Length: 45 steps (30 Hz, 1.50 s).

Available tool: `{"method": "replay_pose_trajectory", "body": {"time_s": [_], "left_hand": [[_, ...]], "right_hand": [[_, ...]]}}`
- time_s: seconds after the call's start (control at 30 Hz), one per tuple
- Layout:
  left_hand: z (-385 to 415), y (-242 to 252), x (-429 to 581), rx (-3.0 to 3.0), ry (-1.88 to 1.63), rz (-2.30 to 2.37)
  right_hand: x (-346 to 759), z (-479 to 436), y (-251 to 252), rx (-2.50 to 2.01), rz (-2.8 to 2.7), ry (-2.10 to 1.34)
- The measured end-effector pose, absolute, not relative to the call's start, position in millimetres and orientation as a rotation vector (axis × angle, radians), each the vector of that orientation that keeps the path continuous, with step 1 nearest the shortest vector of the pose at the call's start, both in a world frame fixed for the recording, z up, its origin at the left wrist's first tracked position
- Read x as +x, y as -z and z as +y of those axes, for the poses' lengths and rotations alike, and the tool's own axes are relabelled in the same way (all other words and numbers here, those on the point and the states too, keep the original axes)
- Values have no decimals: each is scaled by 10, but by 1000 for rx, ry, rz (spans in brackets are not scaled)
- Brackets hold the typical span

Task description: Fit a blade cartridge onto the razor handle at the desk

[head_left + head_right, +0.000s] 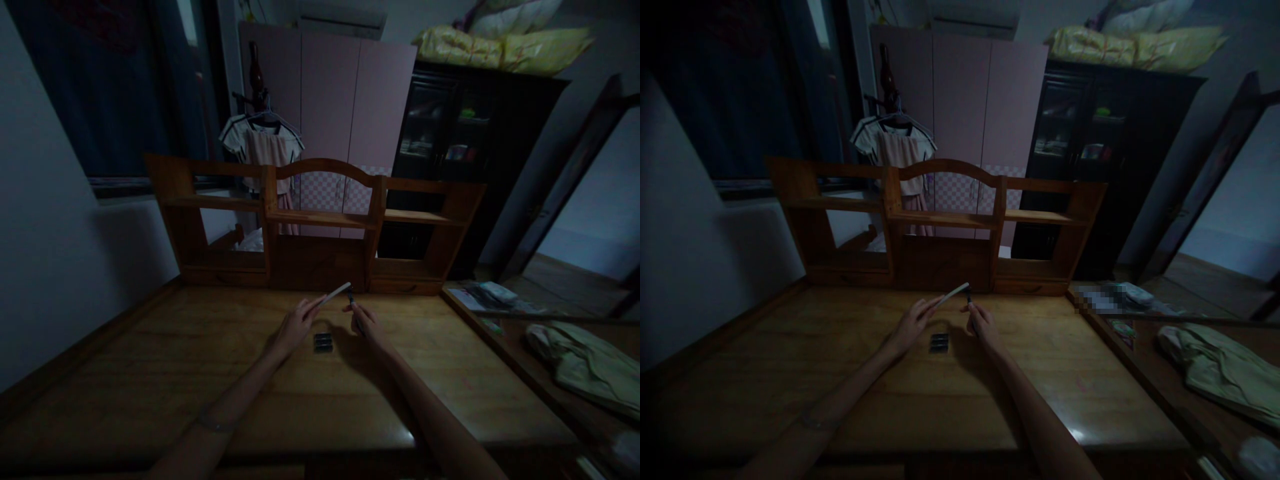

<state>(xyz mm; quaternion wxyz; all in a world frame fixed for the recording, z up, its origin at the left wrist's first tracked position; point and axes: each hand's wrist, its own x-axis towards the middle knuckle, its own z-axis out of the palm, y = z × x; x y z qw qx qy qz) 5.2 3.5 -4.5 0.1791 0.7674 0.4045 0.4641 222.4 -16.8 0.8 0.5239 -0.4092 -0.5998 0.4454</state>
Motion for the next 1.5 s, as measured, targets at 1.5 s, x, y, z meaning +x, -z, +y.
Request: {"method": "replay_pose_trajectory", "body": {"time_s": [1.5], "left_hand": [[111, 71, -1, 2115, -1329, 1179]], "right_hand": [[2224, -153, 9, -976, -1404, -1105]]}}
